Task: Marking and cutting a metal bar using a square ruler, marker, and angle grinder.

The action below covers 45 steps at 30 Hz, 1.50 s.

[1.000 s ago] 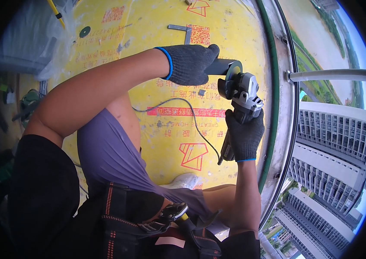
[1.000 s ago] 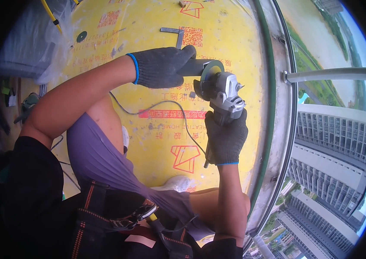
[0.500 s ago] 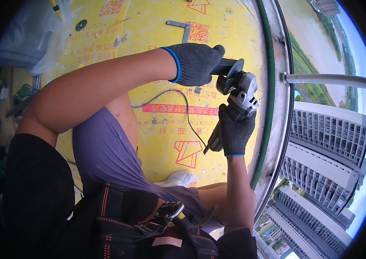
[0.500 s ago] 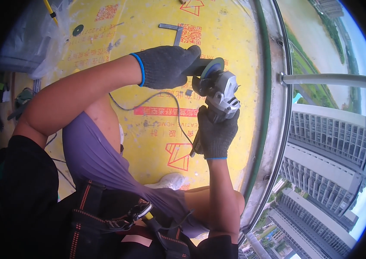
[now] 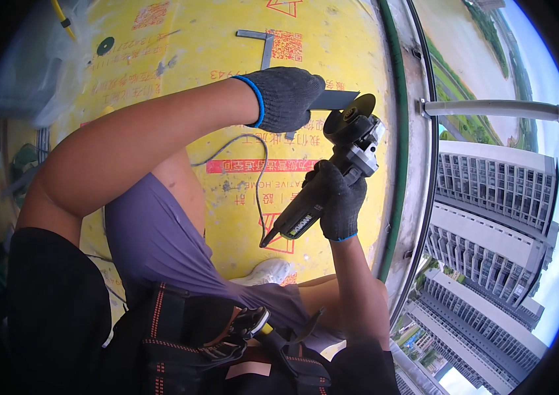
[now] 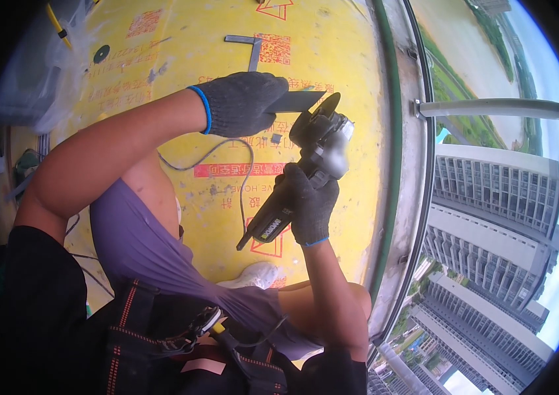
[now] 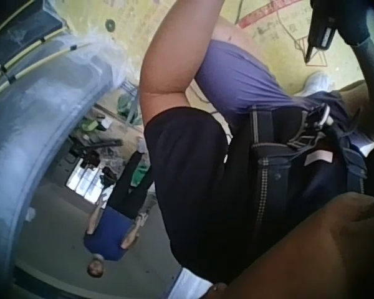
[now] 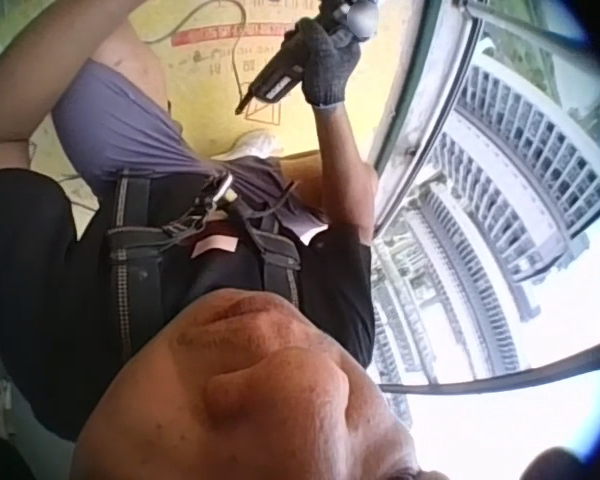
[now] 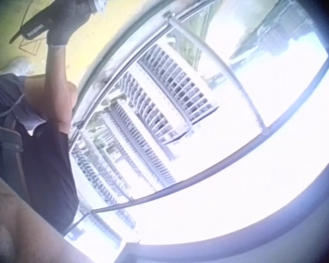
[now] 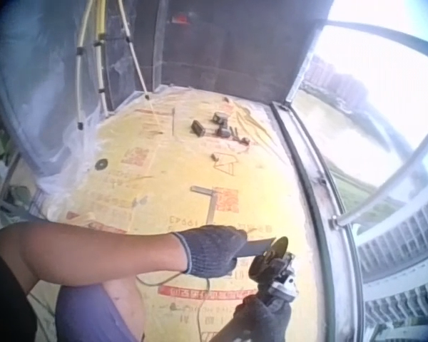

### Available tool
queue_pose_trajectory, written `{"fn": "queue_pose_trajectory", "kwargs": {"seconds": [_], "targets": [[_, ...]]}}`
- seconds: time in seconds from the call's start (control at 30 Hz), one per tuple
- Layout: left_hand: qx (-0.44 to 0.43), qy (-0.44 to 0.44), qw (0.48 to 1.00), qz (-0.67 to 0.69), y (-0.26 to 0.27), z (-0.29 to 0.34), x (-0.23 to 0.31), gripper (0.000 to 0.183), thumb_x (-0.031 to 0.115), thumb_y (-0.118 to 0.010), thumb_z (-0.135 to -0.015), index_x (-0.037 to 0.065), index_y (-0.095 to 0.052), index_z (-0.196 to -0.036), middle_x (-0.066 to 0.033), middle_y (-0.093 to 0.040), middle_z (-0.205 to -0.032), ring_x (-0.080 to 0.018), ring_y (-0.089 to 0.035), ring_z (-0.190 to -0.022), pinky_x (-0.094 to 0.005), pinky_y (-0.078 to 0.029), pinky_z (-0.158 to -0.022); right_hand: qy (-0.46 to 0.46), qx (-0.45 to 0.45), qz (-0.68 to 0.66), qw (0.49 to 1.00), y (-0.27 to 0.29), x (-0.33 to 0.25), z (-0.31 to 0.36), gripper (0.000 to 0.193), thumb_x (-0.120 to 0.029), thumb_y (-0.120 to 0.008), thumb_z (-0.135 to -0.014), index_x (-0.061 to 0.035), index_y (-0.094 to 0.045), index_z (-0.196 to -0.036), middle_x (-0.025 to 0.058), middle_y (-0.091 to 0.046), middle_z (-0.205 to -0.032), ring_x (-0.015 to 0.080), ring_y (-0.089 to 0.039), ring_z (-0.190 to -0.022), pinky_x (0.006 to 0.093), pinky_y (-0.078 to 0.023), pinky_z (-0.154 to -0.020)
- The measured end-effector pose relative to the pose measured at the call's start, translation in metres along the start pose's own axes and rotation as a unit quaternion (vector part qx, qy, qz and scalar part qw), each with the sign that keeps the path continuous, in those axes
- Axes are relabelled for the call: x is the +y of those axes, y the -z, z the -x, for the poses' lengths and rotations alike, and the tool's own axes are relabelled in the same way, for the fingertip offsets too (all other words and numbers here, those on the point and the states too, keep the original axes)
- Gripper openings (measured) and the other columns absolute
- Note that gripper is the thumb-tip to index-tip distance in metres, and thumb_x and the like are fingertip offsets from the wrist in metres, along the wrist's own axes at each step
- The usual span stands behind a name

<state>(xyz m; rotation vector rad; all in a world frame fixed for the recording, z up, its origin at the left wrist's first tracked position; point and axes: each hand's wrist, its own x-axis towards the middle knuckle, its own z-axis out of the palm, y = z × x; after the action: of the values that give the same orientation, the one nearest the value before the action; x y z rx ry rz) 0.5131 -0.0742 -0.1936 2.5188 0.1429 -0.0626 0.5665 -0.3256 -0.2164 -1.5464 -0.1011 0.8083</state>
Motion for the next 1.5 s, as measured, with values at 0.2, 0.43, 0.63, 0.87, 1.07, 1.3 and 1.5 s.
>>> {"fn": "queue_pose_trajectory", "kwargs": {"seconds": [0.2, 0.43, 0.63, 0.87, 1.07, 1.3, 1.5], "targets": [[0.028, 0.010, 1.000, -0.005, -0.004, -0.004, 0.003, 0.028, 0.009, -0.070, -0.092, -0.004, -0.058, -0.113, -0.0285, -0.069, -0.108, -0.0462, -0.070, -0.103, -0.0534, -0.056, -0.090, -0.001, 0.021, 0.003, 1.000, -0.015, 0.008, 0.004, 0.023, -0.011, -0.073, -0.094, 0.0047, -0.068, -0.110, 0.0159, -0.074, -0.086, 0.0275, -0.075, -0.074, 0.0394, -0.063, -0.069], [0.055, 0.002, 0.998, -0.011, -0.009, -0.004, 0.002, 0.030, 0.008, -0.070, -0.091, -0.004, -0.059, -0.116, -0.0283, -0.069, -0.111, -0.0458, -0.071, -0.104, -0.0537, -0.056, -0.090, -0.009, 0.020, -0.016, 1.000, -0.017, 0.015, 0.003, 0.023, -0.009, -0.074, -0.093, 0.0046, -0.067, -0.110, 0.0172, -0.075, -0.087, 0.0285, -0.075, -0.074, 0.0398, -0.063, -0.070], [0.010, 0.016, 1.000, -0.014, -0.008, -0.010, 0.001, 0.033, 0.007, -0.071, -0.090, -0.004, -0.058, -0.119, -0.0285, -0.070, -0.112, -0.0454, -0.071, -0.105, -0.0526, -0.056, -0.091, -0.025, 0.009, 0.000, 1.000, -0.015, 0.021, 0.004, 0.037, -0.008, -0.078, -0.092, 0.0038, -0.061, -0.123, 0.0139, -0.074, -0.092, 0.0237, -0.076, -0.078, 0.0371, -0.063, -0.071], [0.024, -0.012, 1.000, -0.008, -0.008, -0.011, 0.001, 0.033, 0.006, -0.072, -0.090, -0.003, -0.058, -0.119, -0.0286, -0.069, -0.113, -0.0454, -0.070, -0.106, -0.0523, -0.056, -0.092, -0.011, 0.020, -0.033, 0.999, -0.025, 0.032, 0.003, 0.034, -0.006, -0.078, -0.093, 0.0031, -0.061, -0.122, 0.0126, -0.074, -0.093, 0.0227, -0.076, -0.079, 0.0363, -0.063, -0.072], [0.003, -0.012, 1.000, -0.008, -0.007, -0.014, 0.003, 0.033, 0.004, -0.071, -0.089, -0.004, -0.057, -0.118, -0.0288, -0.068, -0.114, -0.0462, -0.068, -0.109, -0.0528, -0.054, -0.093, -0.009, 0.037, -0.034, 0.999, -0.028, 0.038, 0.001, 0.033, -0.005, -0.078, -0.093, 0.0026, -0.061, -0.120, 0.0131, -0.075, -0.092, 0.0225, -0.076, -0.080, 0.0359, -0.063, -0.071], [-0.001, -0.012, 1.000, -0.006, -0.006, -0.012, 0.002, 0.034, 0.004, -0.072, -0.088, -0.004, -0.057, -0.118, -0.0289, -0.067, -0.115, -0.0462, -0.068, -0.110, -0.0532, -0.054, -0.094, 0.000, 0.044, -0.006, 0.999, -0.027, 0.037, -0.001, 0.033, -0.006, -0.077, -0.091, 0.0025, -0.061, -0.119, 0.0133, -0.075, -0.091, 0.0224, -0.076, -0.078, 0.0364, -0.063, -0.071], [-0.006, -0.022, 1.000, -0.008, -0.004, -0.012, 0.003, 0.034, 0.004, -0.071, -0.089, -0.004, -0.056, -0.119, -0.0290, -0.067, -0.116, -0.0462, -0.068, -0.111, -0.0532, -0.054, -0.095, 0.005, 0.044, -0.001, 0.999, -0.025, 0.033, -0.001, 0.034, -0.004, -0.078, -0.090, 0.0027, -0.061, -0.119, 0.0134, -0.075, -0.091, 0.0227, -0.076, -0.078, 0.0366, -0.063, -0.072]]}}
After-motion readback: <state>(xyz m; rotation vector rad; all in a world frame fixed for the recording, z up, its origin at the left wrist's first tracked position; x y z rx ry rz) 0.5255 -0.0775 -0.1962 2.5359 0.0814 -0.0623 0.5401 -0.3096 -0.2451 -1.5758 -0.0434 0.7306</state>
